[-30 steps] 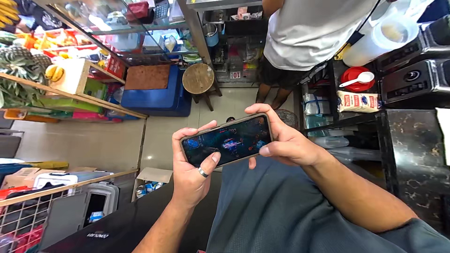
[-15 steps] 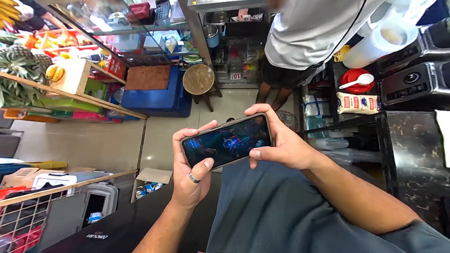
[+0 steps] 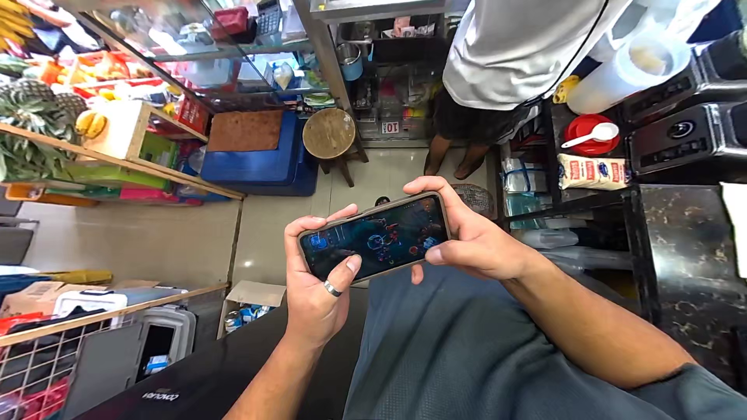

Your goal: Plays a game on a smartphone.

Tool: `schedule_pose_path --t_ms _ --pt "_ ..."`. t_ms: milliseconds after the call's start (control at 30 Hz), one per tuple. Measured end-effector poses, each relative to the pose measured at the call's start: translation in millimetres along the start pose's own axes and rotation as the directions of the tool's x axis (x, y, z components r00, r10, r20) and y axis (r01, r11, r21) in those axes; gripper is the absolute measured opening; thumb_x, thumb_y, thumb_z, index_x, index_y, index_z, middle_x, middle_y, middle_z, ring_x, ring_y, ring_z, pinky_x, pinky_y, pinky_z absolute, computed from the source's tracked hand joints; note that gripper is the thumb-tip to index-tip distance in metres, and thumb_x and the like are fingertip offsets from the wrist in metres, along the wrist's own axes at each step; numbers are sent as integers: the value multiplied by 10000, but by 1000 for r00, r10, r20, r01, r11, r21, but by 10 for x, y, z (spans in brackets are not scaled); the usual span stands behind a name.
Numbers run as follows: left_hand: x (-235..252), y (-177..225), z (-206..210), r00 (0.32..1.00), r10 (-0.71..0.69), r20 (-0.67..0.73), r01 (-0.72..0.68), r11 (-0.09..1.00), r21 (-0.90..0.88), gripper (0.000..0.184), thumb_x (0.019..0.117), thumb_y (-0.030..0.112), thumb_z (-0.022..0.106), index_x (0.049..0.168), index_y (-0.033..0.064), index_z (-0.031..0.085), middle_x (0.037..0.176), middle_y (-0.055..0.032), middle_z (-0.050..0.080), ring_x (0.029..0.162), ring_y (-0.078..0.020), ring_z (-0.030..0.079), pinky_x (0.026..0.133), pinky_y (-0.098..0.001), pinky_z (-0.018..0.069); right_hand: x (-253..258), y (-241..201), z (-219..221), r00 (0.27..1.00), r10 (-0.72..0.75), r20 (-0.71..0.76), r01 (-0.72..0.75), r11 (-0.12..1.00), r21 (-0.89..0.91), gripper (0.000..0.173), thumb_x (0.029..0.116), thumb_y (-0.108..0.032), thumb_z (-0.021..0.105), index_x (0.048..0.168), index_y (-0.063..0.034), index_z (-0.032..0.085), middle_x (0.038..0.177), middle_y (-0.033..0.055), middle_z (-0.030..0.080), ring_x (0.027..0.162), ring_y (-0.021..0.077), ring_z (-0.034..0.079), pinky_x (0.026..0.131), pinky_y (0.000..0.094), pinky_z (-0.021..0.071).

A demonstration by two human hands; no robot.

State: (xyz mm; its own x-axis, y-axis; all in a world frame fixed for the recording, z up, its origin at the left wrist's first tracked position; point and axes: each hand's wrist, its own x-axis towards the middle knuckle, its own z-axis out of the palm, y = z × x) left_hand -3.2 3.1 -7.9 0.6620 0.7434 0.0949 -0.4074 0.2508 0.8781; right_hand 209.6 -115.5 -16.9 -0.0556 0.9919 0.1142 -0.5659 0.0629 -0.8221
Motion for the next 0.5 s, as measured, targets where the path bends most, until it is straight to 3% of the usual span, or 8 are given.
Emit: schedule_pose_path --t_ms 500 --pt "-7 14 43 997 10 -72 -7 999 40 557 843 -31 733 1286 170 461 1335 -180 630 1193 -319 657 936 -465 590 15 17 23 1000 -16 -11 16 1000 6 656 926 96 438 1477 -246 337 1295 151 585 1020 281 700 736 408 646"
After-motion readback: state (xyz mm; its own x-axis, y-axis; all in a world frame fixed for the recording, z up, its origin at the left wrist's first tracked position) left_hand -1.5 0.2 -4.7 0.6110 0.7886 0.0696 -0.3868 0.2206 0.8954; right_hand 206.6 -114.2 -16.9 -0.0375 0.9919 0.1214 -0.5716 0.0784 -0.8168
